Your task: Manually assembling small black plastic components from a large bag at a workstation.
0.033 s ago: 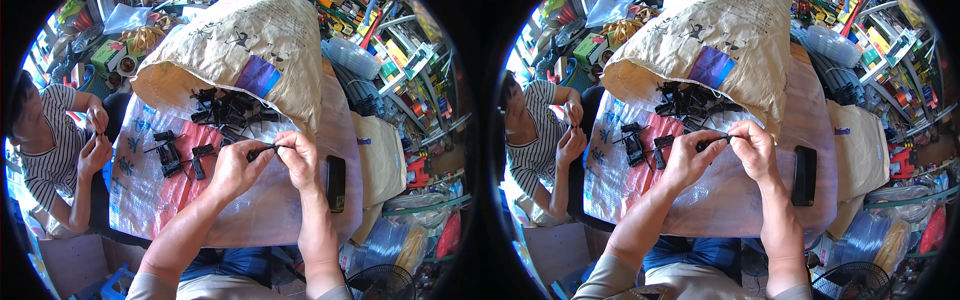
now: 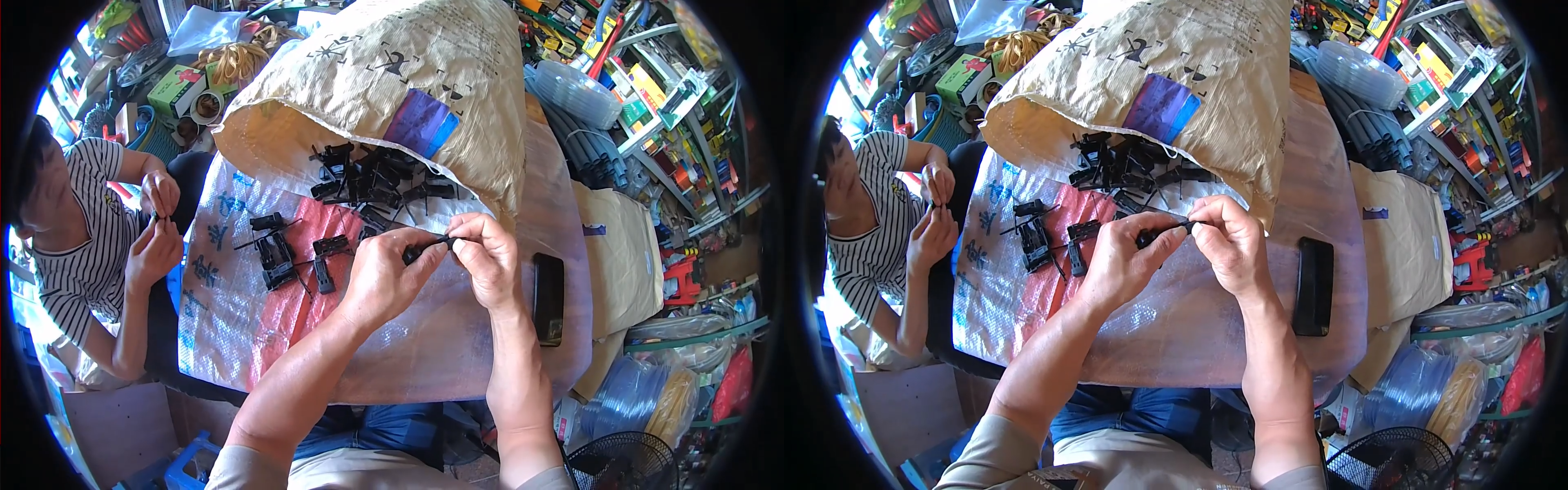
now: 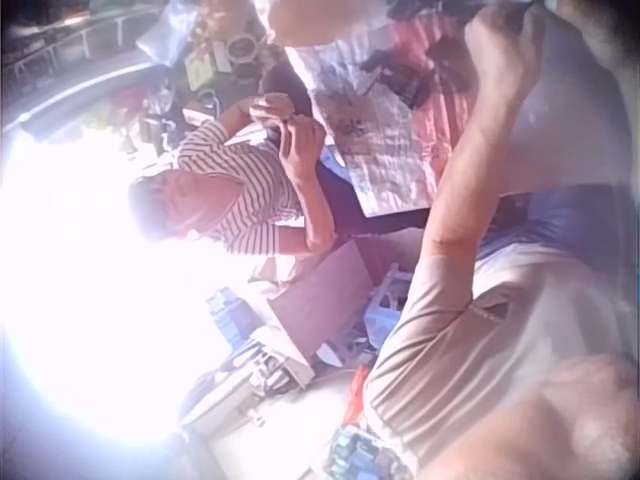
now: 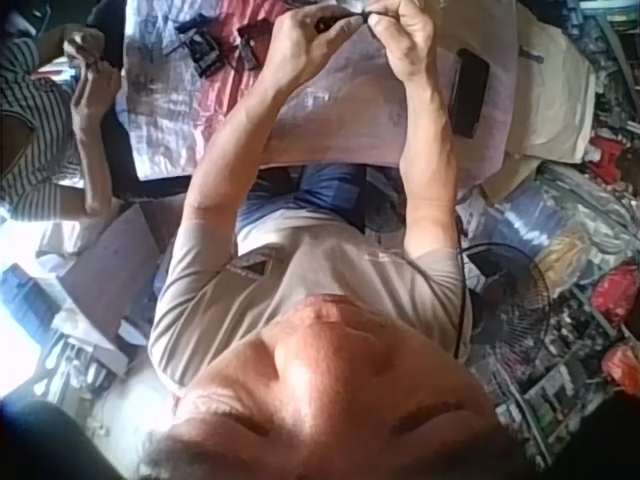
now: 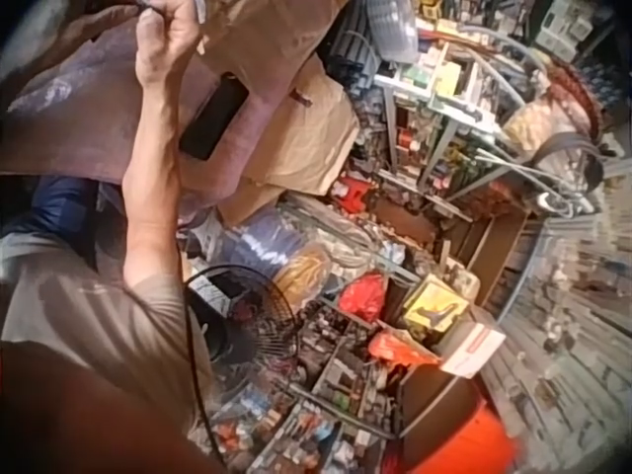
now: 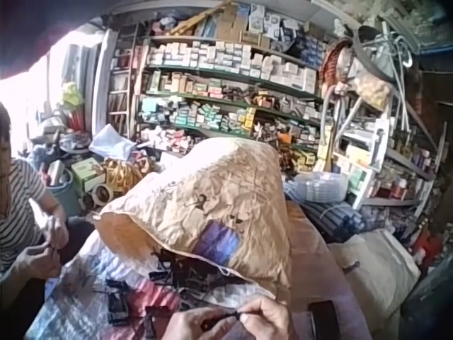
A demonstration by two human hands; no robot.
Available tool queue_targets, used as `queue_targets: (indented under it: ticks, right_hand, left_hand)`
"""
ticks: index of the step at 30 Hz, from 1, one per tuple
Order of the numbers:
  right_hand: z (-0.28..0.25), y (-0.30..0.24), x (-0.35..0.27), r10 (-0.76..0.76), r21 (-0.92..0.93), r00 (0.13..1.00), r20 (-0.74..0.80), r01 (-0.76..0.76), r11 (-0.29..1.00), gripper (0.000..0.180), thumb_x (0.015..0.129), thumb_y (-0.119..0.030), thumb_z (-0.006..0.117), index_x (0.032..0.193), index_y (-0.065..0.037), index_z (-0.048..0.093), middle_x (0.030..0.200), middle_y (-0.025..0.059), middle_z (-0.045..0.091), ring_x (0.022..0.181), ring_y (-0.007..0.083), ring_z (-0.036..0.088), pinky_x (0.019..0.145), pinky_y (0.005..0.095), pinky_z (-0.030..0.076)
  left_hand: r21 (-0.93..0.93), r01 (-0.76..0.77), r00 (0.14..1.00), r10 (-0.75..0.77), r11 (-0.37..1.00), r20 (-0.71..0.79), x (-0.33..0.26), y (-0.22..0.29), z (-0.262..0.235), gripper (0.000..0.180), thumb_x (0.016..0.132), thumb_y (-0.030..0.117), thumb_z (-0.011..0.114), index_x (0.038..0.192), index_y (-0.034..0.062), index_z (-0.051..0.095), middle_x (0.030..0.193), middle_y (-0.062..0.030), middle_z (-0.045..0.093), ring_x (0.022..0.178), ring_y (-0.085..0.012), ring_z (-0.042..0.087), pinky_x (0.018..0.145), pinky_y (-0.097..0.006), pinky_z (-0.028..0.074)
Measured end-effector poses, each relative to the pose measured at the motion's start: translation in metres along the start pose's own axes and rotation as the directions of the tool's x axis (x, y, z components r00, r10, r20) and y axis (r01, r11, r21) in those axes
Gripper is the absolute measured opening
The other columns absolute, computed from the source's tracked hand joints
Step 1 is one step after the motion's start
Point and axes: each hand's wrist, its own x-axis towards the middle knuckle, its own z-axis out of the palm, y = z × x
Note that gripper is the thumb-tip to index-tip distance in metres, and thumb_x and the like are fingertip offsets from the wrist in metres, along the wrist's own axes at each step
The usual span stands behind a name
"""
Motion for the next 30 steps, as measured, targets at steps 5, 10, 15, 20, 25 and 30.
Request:
queue_targets:
  ticks: [5, 10, 15, 20, 25, 30]
  right_hand:
    - [-0.004, -0.007, -0.001, 0.060, -0.005, 0.998, 0.026, -0.060, 0.998, 0.015, 0.087, -0.003, 0.059, 0.101, 0.000, 0.060, 0.090, 0.0002, 0.058, 0.068, 0.0014, 0.046, 0.060, 0.0173, 0.038]
    - [-0.004, -0.018, -0.001, 0.109, 0.134, 0.986, 0.124, -0.125, 0.983, 0.022, 0.090, -0.008, 0.063, 0.108, 0.003, 0.060, 0.079, 0.0008, 0.059, 0.066, 0.0047, 0.050, 0.059, 0.0194, 0.041]
    - [-0.018, -0.018, -0.002, 0.090, 0.128, 0.977, 0.194, -0.116, 0.985, 0.016, 0.091, -0.011, 0.064, 0.100, 0.002, 0.060, 0.071, 0.0032, 0.060, 0.060, 0.0063, 0.053, 0.055, 0.0208, 0.044]
    - [-0.011, -0.023, -0.001, 0.270, -0.092, 0.953, 0.139, -0.260, 0.961, 0.014, 0.091, -0.012, 0.064, 0.093, 0.002, 0.061, 0.068, 0.0033, 0.062, 0.055, 0.0073, 0.056, 0.051, 0.0205, 0.045]
    - [-0.009, -0.025, -0.003, 0.352, -0.142, 0.914, 0.202, -0.328, 0.934, 0.012, 0.091, -0.006, 0.062, 0.098, 0.003, 0.062, 0.071, 0.0049, 0.064, 0.059, 0.0087, 0.060, 0.055, 0.0222, 0.050]
    - [-0.004, -0.024, -0.005, 0.374, -0.142, 0.907, 0.194, -0.351, 0.926, 0.012, 0.091, -0.001, 0.057, 0.100, 0.005, 0.062, 0.077, 0.0055, 0.065, 0.063, 0.0091, 0.062, 0.058, 0.0230, 0.052]
  left_hand:
    - [-0.236, 0.246, 0.969, -0.232, 0.940, 0.087, 0.006, 0.001, -0.007, 0.027, 0.089, 0.023, 0.066, 0.094, -0.0031, 0.069, 0.070, -0.0052, 0.064, 0.061, -0.0062, 0.054, 0.053, -0.022, 0.042]
    - [-0.605, 0.558, 0.823, -0.286, 0.568, 0.490, 0.009, -0.007, -0.023, 0.031, 0.091, 0.032, 0.062, 0.084, 0.0010, 0.063, 0.064, -0.0053, 0.059, 0.051, -0.0125, 0.053, 0.042, -0.026, 0.038]
    - [-0.493, 0.559, 0.814, -0.331, 0.667, 0.477, 0.012, 0.000, -0.021, 0.033, 0.089, 0.034, 0.064, 0.089, 0.0005, 0.065, 0.067, -0.0051, 0.060, 0.052, -0.0115, 0.054, 0.042, -0.027, 0.039]
    - [-0.024, 0.120, 0.970, -0.112, 0.992, 0.217, 0.009, 0.001, -0.024, 0.035, 0.084, 0.025, 0.073, 0.105, -0.0030, 0.068, 0.080, -0.0043, 0.066, 0.070, -0.0073, 0.057, 0.063, -0.025, 0.048]
    - [0.255, -0.119, 0.973, 0.061, 0.959, 0.223, 0.006, -0.004, -0.020, 0.030, 0.080, 0.020, 0.071, 0.098, -0.0028, 0.068, 0.080, -0.0149, 0.068, 0.069, -0.0200, 0.065, 0.065, -0.033, 0.051]
    - [0.295, -0.081, 0.970, 0.007, 0.952, 0.241, 0.007, -0.006, -0.016, 0.025, 0.076, 0.019, 0.068, 0.090, -0.0017, 0.068, 0.077, -0.0175, 0.066, 0.068, -0.0274, 0.066, 0.065, -0.035, 0.051]
